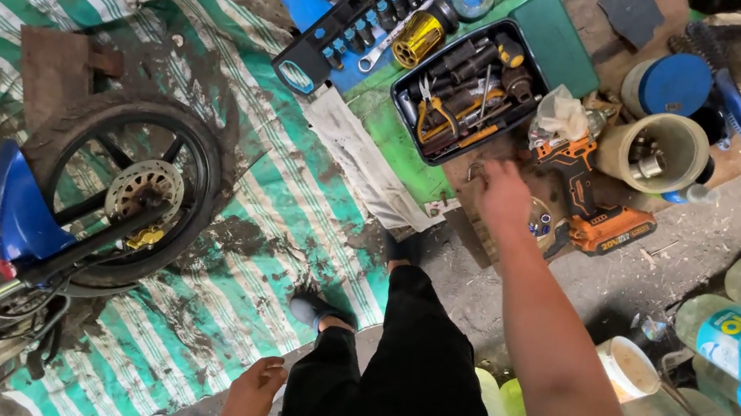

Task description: The person removes the seat of a blue and red motorcycle by unfastening a strap and using a wrench to loosen bolts. They then remove the seat and place it on a nearby workbench.

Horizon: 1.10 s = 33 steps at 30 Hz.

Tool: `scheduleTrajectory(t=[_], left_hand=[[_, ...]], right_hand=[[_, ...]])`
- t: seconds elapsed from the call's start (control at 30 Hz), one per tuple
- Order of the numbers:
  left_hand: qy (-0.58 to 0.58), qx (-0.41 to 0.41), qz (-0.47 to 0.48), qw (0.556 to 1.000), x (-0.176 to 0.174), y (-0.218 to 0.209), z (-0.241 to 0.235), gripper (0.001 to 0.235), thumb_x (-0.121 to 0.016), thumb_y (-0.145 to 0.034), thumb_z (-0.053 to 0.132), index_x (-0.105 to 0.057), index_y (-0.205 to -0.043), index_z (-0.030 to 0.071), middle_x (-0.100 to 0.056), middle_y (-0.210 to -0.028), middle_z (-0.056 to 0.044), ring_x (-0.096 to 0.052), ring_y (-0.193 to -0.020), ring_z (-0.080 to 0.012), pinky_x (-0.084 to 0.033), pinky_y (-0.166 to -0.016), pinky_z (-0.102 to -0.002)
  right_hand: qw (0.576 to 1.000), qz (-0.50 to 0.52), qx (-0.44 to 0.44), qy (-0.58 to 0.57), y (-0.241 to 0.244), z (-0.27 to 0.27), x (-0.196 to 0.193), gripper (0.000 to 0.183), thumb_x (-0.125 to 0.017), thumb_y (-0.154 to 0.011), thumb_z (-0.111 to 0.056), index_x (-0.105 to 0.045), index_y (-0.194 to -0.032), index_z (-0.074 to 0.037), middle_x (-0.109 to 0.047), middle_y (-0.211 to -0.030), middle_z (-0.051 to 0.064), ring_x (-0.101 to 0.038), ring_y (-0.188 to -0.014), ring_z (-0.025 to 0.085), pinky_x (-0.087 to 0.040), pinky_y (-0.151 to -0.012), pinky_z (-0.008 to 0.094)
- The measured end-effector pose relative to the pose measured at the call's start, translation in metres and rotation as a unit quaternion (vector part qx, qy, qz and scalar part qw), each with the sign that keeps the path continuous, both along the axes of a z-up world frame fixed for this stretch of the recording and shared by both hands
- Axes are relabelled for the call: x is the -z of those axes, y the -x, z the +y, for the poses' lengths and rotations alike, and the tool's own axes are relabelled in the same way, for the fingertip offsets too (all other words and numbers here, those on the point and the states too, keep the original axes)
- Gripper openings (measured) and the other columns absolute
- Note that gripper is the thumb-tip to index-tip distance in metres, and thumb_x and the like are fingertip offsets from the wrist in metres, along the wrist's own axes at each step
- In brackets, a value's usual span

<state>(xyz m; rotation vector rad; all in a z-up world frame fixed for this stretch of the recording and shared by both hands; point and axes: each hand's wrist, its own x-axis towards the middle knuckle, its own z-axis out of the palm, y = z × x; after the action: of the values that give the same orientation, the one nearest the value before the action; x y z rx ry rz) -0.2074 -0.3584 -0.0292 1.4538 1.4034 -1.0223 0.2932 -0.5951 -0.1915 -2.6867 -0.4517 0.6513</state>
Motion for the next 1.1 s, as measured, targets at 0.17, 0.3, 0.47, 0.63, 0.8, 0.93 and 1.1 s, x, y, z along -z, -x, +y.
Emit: scheduleTrajectory(t=[0.17, 0.3, 0.47, 0.63, 0.8, 0.93, 1.1], left_hand=[[0.015, -0.021, -0.019, 0.999, -0.016, -0.018, -0.001, 0.054, -0.062, -0.104, 0.055, -0.071, -0.149, 0.027, -0.077, -0.145, -0.005, -0.073, -0.136, -0.03, -0.059, -0.115, -0.055], [0.019, -0.05, 0.015, 0.998, -0.027, -0.02, 0.004, 0.053, -0.062, -0.107, 0.053, -0.069, -0.152, 0.027, -0.075, -0.147, -0.003, -0.072, -0.135, -0.0284, -0.058, -0.117, -0.053], [-0.035, -0.076, -0.03, 0.996, -0.008, 0.027, 0.007, 0.054, -0.065, -0.103, 0.051, -0.075, -0.146, 0.02, -0.082, -0.137, -0.007, -0.079, -0.121, -0.029, -0.061, -0.105, -0.048], [-0.073, -0.068, -0.038, 0.994, 0.003, 0.062, -0.013, 0.049, -0.065, -0.103, 0.049, -0.074, -0.145, 0.025, -0.084, -0.135, -0.001, -0.08, -0.121, -0.0234, -0.062, -0.102, -0.044], [-0.07, -0.142, -0.049, 0.986, 0.001, 0.086, -0.021, 0.048, -0.063, -0.105, 0.05, -0.073, -0.145, 0.024, -0.082, -0.136, -0.002, -0.079, -0.12, -0.0259, -0.063, -0.098, -0.044], [-0.081, -0.102, -0.012, 0.991, 0.036, 0.136, -0.063, 0.048, -0.065, -0.103, 0.06, -0.073, -0.14, 0.031, -0.081, -0.129, 0.003, -0.075, -0.121, -0.0247, -0.058, -0.095, -0.043], [-0.045, -0.17, -0.018, 0.984, 0.033, 0.148, -0.073, 0.041, -0.064, -0.108, 0.05, -0.072, -0.141, 0.028, -0.078, -0.134, 0.001, -0.073, -0.123, -0.024, -0.059, -0.098, -0.042]], right_hand=[[0.99, 0.111, -0.025, 0.08, -0.009, 0.028, 0.048, 0.06, -0.065, -0.091, -0.005, -0.076, -0.146, -0.027, -0.069, -0.13, 0.016, -0.073, -0.101, 0.043, -0.06, -0.08, 0.053], [0.982, 0.123, -0.031, 0.138, -0.02, 0.035, 0.028, 0.028, -0.062, -0.091, -0.013, -0.079, -0.111, -0.025, -0.074, -0.116, 0.011, -0.072, -0.101, 0.039, -0.057, -0.073, 0.054], [0.975, 0.123, -0.043, 0.181, -0.017, 0.042, 0.01, 0.038, -0.067, -0.101, -0.048, -0.077, -0.123, -0.019, -0.079, -0.124, 0.021, -0.075, -0.115, 0.049, -0.062, -0.09, 0.06], [0.968, 0.076, 0.035, 0.237, -0.001, 0.051, 0.005, 0.04, -0.068, -0.093, -0.019, -0.084, -0.126, -0.002, -0.082, -0.127, 0.024, -0.078, -0.122, 0.046, -0.065, -0.097, 0.053], [0.971, 0.026, -0.007, 0.239, -0.028, 0.047, 0.045, 0.05, -0.076, -0.096, -0.035, -0.081, -0.128, 0.004, -0.082, -0.128, 0.029, -0.076, -0.124, 0.05, -0.062, -0.102, 0.054], [0.96, 0.007, 0.017, 0.279, -0.04, 0.057, 0.059, 0.06, -0.087, -0.093, -0.037, -0.084, -0.129, 0.012, -0.08, -0.136, 0.029, -0.075, -0.127, 0.045, -0.062, -0.102, 0.05], [0.957, -0.036, 0.231, 0.172, -0.002, 0.11, 0.033, 0.088, -0.104, -0.071, -0.063, -0.072, -0.127, -0.003, -0.077, -0.132, 0.024, -0.074, -0.123, 0.043, -0.062, -0.1, 0.05]])
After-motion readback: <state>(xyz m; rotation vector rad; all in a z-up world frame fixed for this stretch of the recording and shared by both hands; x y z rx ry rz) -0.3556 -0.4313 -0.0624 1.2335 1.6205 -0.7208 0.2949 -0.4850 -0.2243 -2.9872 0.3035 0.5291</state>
